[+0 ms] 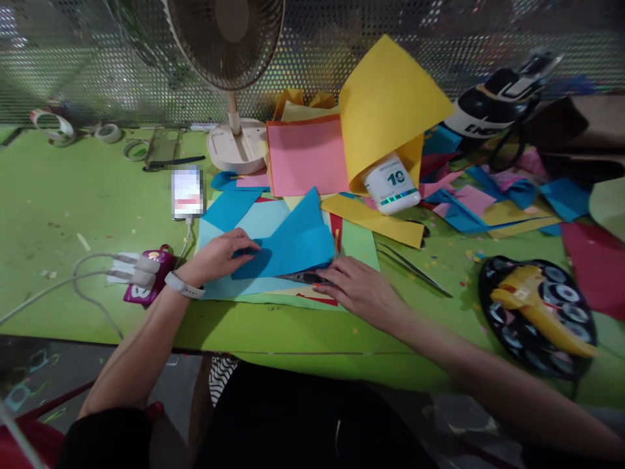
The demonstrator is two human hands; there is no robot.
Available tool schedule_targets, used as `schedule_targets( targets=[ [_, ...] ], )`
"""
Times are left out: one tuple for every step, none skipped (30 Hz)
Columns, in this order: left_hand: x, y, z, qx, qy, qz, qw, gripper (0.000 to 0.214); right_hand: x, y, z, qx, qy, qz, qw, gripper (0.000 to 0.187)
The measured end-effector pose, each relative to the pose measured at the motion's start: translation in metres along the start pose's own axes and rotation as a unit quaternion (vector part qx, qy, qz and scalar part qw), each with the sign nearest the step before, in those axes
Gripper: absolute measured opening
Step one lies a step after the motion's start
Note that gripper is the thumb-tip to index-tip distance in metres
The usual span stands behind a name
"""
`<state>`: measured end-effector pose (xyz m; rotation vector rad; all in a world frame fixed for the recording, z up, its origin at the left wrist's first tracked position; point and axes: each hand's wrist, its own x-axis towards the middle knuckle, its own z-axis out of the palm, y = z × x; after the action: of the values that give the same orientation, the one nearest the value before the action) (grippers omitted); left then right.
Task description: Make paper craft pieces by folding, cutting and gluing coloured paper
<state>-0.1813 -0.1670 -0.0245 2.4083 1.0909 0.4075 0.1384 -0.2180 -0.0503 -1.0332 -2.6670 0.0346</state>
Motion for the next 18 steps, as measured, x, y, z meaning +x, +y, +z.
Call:
schedule_targets(
  targets=[
    [0.0,0.0,-0.001,-0.015,-0.013,-0.001,1.0,0.026,0.001,-0.001,0.0,-0.004,0.002,-0.003,1.0,0.04],
    [0.001,-0.001,-0.001,-0.023,-0.024,-0.003,0.999,0.026,0.002,-0.002,0.001,-0.01,0.002,-0.004,1.0,0.041],
    [0.001,-0.001,-0.001,-0.024,-0.032,-0.005,0.999,0.026,0.003,-0.003,0.002,-0.016,0.003,-0.003,1.0,0.041],
    [0.002,-0.001,-0.001,-0.022,-0.039,-0.008,0.999,0.026,0.005,-0.004,0.003,-0.021,0.004,-0.002,1.0,0.041],
    [0.002,-0.001,0.0,-0.019,-0.043,-0.01,0.999,0.025,0.007,-0.005,0.005,-0.027,0.005,-0.001,1.0,0.04],
    [0.003,-0.001,0.0,-0.017,-0.045,-0.011,0.999,0.025,0.01,-0.007,0.007,-0.031,0.006,-0.002,0.999,0.04],
    [0.003,-0.002,0.001,-0.015,-0.046,-0.011,0.999,0.025,0.012,-0.008,0.008,-0.034,0.007,-0.004,0.999,0.039],
    [0.003,-0.002,0.001,-0.014,-0.045,-0.01,0.999,0.025,0.015,-0.009,0.01,-0.035,0.008,-0.006,0.999,0.038],
    [0.003,-0.002,0.002,-0.013,-0.044,-0.009,0.999,0.024,0.016,-0.01,0.011,-0.036,0.009,-0.009,0.999,0.037],
    [0.003,-0.002,0.002,-0.013,-0.043,-0.009,0.999,0.024,0.018,-0.01,0.011,-0.035,0.008,-0.011,0.999,0.037],
    [0.003,-0.002,0.002,-0.013,-0.042,-0.008,0.999,0.024,0.018,-0.011,0.012,-0.033,0.005,-0.013,0.999,0.037],
    [0.002,-0.002,0.002,-0.013,-0.043,-0.008,0.999,0.023,0.018,-0.01,0.012,-0.031,0.001,-0.015,0.999,0.037],
    [0.002,-0.002,0.002,-0.013,-0.043,-0.008,0.999,0.023,0.017,-0.01,0.011,-0.028,-0.002,-0.017,0.999,0.037],
    [0.002,-0.002,0.002,-0.012,-0.044,-0.009,0.999,0.023,0.015,-0.009,0.011,-0.024,-0.006,-0.02,1.0,0.037],
    [0.002,-0.001,0.002,-0.012,-0.045,-0.01,0.999,0.023,0.013,-0.009,0.01,-0.017,-0.008,-0.021,1.0,0.036],
    [0.002,-0.001,0.002,-0.012,-0.046,-0.012,0.999,0.023,0.012,-0.008,0.009,-0.009,-0.01,-0.021,1.0,0.036],
    [0.002,0.0,0.001,-0.012,-0.047,-0.014,0.999,0.023,0.011,-0.008,0.008,-0.002,-0.011,-0.02,1.0,0.035],
    [0.002,0.0,0.001,-0.013,-0.049,-0.016,0.999,0.023,0.011,-0.008,0.008,0.005,-0.01,-0.018,1.0,0.034]
  ],
)
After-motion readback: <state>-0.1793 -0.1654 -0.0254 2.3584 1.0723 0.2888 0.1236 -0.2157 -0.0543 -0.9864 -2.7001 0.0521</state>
